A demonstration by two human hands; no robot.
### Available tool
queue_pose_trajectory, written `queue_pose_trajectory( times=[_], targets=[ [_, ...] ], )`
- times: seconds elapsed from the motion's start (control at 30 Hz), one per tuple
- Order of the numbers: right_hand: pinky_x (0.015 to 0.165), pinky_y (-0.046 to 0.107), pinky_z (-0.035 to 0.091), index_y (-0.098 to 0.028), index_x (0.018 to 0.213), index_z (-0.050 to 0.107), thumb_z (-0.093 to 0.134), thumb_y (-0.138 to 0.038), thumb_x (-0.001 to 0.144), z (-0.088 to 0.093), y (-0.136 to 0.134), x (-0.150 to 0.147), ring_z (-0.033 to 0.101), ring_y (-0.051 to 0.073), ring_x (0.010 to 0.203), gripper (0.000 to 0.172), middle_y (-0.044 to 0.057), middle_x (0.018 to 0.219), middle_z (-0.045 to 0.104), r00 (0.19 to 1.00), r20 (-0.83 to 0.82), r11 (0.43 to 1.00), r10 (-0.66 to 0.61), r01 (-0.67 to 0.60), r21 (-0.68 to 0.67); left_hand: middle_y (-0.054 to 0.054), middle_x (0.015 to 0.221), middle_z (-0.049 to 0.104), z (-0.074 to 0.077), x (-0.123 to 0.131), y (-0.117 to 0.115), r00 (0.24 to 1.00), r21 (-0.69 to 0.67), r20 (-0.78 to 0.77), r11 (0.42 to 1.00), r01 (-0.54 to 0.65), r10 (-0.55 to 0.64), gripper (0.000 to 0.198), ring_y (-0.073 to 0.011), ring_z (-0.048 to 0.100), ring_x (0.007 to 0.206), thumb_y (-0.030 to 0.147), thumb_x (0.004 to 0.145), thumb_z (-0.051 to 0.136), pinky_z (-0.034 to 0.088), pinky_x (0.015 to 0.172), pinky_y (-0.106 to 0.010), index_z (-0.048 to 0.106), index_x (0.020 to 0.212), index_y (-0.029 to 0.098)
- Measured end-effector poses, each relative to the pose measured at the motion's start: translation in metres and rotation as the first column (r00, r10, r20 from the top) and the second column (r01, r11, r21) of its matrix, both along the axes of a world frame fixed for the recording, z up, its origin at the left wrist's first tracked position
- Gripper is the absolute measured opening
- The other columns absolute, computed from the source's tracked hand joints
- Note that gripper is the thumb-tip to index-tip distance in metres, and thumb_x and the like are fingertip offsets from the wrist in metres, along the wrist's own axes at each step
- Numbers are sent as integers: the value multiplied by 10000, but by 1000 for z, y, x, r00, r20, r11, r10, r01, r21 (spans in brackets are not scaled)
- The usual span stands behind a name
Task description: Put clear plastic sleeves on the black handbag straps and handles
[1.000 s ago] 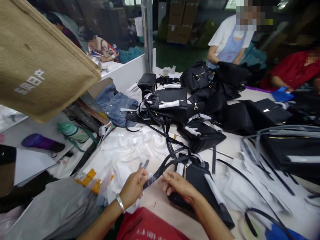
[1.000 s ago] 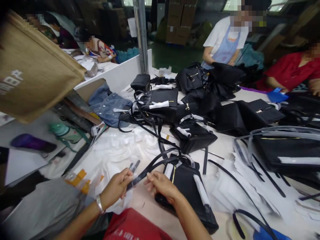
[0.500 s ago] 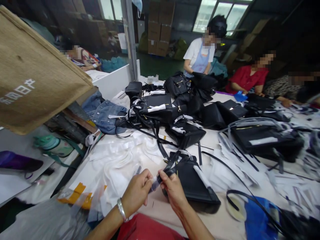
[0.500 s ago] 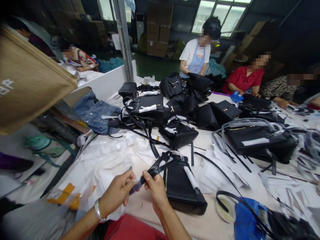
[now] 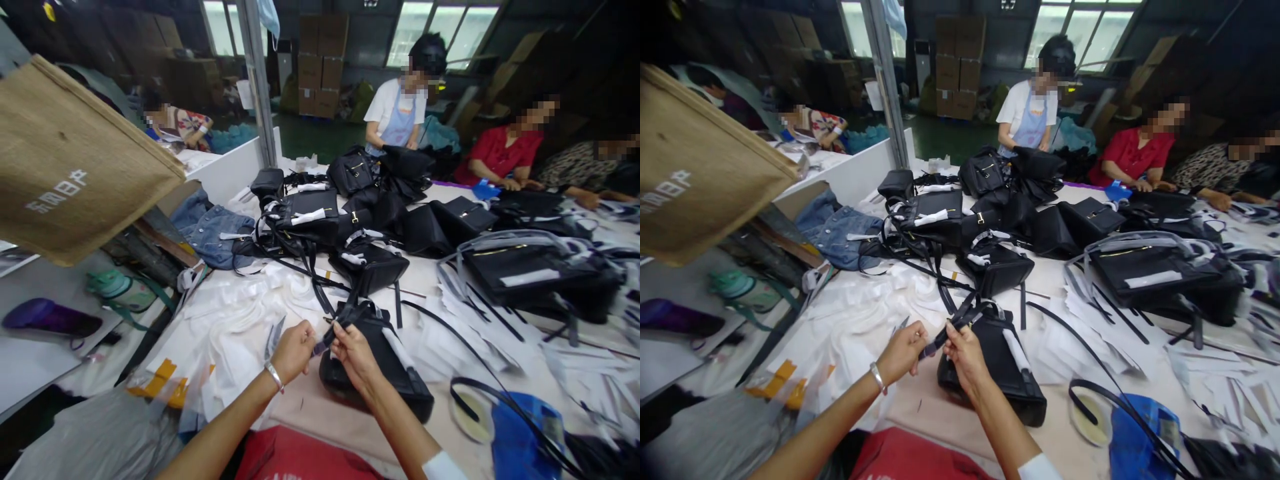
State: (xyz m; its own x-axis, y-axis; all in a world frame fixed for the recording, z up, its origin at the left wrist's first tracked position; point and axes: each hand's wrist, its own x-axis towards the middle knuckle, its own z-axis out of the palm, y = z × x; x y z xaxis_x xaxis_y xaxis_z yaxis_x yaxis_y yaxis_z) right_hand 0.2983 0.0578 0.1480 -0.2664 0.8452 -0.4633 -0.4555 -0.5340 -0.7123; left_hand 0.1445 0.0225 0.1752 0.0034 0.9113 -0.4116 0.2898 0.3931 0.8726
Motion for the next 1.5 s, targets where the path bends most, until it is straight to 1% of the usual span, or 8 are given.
queue_pose_trajectory(
  times=[0.37, 0.53, 0.6, 0.77, 0.87, 0.97, 1.13, 1.5],
  targets=[
    [556, 207, 427, -189, 914, 612, 710, -387, 709, 12, 20, 54, 480, 74, 576, 301, -35, 693, 537, 987, 23, 977, -162, 157, 146, 80, 375, 444, 22, 82, 37, 984, 180, -179, 983, 33, 0, 222, -107, 471, 319, 372, 875, 372, 310, 398, -196, 455, 783, 188],
    [477, 210, 391, -175, 857, 596, 576, -503, 786, 13, 28, 111, 471, 84, 486, 336, -34, 598, 539, 954, 227, 951, 197, -242, 194, 46, 504, 539, 31, 112, 50, 924, 204, -381, 972, 120, -34, 207, -99, 485, 364, 328, 895, 338, 315, 436, -208, 458, 794, 193],
    [475, 234, 400, -170, 767, 601, 473, -528, 838, 23, 37, 142, 482, 103, 462, 387, -16, 564, 552, 820, 492, 849, 293, -460, 259, 29, 582, 579, 34, 119, 52, 882, 195, -468, 968, 157, -49, 186, -99, 503, 401, 296, 898, 330, 321, 459, -213, 456, 805, 196],
    [957, 419, 362, -230, 1147, 552, 442, -393, 889, 53, 79, 186, 489, 243, 1128, 325, 89, 1187, 575, 552, 793, 425, -256, -672, 606, 0, 674, 608, 39, 133, 59, 762, 161, -640, 952, 259, -99, 148, -125, 563, 531, 251, 902, 328, 334, 528, -224, 449, 832, 202],
    [1027, 454, 261, -247, 1121, 569, 467, -376, 882, 50, 111, 190, 427, 239, 1200, 290, 67, 1193, 575, 476, 856, 133, -199, -853, 505, -18, 703, 617, 43, 135, 64, 694, 164, -710, 930, 330, -121, 139, -153, 592, 623, 242, 907, 324, 338, 573, -238, 446, 851, 204],
    [914, 358, 349, -230, 899, 631, 465, -385, 885, 41, 135, 190, 568, 189, 935, 227, 23, 862, 659, 385, 921, 17, -48, -922, 387, -28, 700, 624, 48, 133, 68, 595, 133, -795, 921, 366, -121, 127, -182, 606, 663, 246, 905, 331, 322, 584, -254, 446, 869, 206],
    [629, 233, 345, -216, 883, 615, 467, -400, 880, 36, 142, 186, 578, 155, 708, 236, 7, 736, 643, 345, 938, 110, 1, -933, 343, -23, 697, 626, 49, 134, 79, 495, 126, -865, 921, 368, -79, 152, -197, 609, 670, 248, 910, 312, 307, 588, -268, 456, 872, 215],
    [651, 236, 367, -253, 1096, 555, 510, -372, 854, 28, 147, 206, 579, 149, 656, 273, -28, 671, 625, 424, 883, 288, 203, -887, 360, -17, 740, 611, 38, 150, 104, 517, 112, -845, 900, 422, -138, 142, -172, 589, 681, 215, 902, 325, 335, 600, -256, 451, 836, 213]
  ],
)
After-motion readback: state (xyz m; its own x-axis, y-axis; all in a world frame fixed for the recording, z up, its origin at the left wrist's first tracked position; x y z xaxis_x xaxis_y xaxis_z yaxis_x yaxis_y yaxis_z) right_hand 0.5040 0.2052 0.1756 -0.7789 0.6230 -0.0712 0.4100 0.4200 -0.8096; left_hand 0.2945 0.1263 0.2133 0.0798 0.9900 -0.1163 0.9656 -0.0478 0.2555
